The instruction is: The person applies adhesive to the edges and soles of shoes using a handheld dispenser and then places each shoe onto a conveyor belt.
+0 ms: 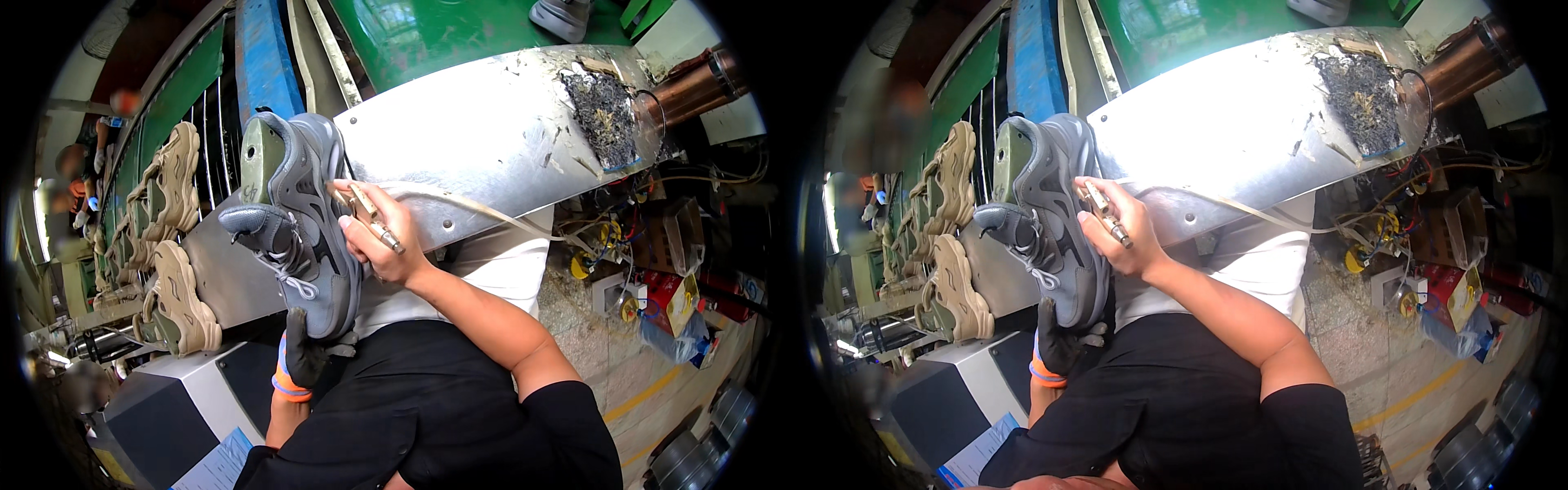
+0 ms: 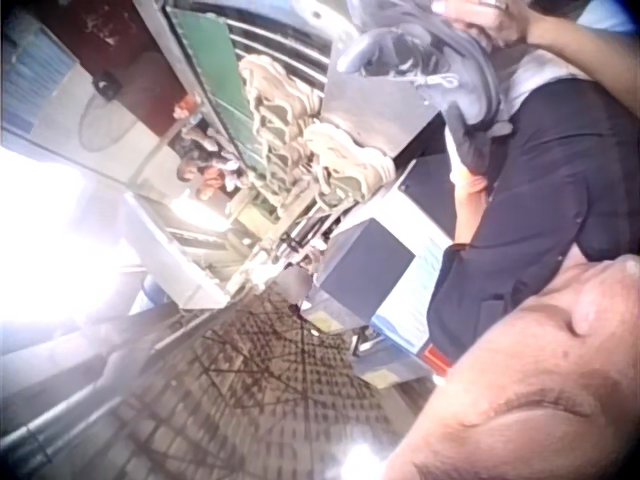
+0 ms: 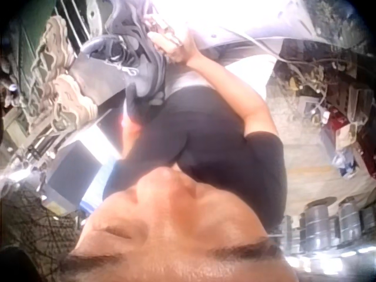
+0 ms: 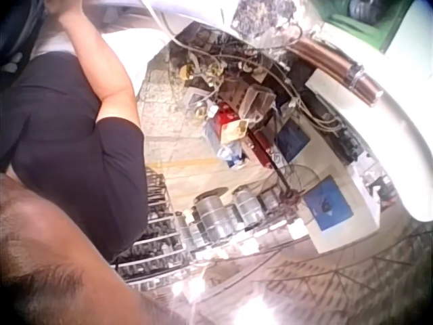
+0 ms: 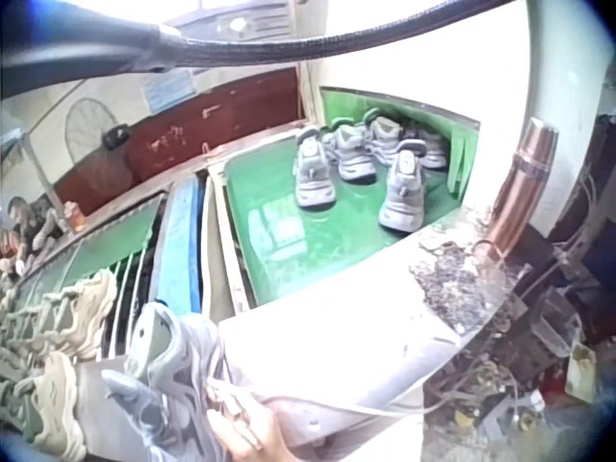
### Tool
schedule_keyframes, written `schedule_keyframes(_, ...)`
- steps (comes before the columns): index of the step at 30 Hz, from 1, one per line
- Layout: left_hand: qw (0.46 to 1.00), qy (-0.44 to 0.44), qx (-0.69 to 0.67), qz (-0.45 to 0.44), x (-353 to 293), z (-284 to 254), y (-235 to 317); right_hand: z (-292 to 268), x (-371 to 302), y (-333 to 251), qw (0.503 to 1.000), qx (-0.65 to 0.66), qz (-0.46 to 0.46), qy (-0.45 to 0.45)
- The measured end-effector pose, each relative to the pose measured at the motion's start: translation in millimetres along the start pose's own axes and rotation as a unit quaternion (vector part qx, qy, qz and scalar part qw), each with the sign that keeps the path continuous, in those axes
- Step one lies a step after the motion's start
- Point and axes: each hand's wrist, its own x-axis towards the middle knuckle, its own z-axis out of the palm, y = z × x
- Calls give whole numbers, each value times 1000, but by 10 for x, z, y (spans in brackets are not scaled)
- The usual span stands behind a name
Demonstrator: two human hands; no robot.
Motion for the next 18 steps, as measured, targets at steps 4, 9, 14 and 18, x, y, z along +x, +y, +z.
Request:
schedule_keyframes(4,999,-34,-22,-4,82,93,-16,-1,-138,-26,999,17,19,-30)
schedule_keyframes(9,991,-110,-62,-40,141,294,43,-157,-422,-174,996,33,68,-48)
schedule_keyframes(14,985,-156,-40,-53,222,591,80,-360,-728,-411,992,26,118,-26)
schedule_keyframes(18,967,-206,-86,-126,394,707,58,-435,-855,-678,990,10,144,-1)
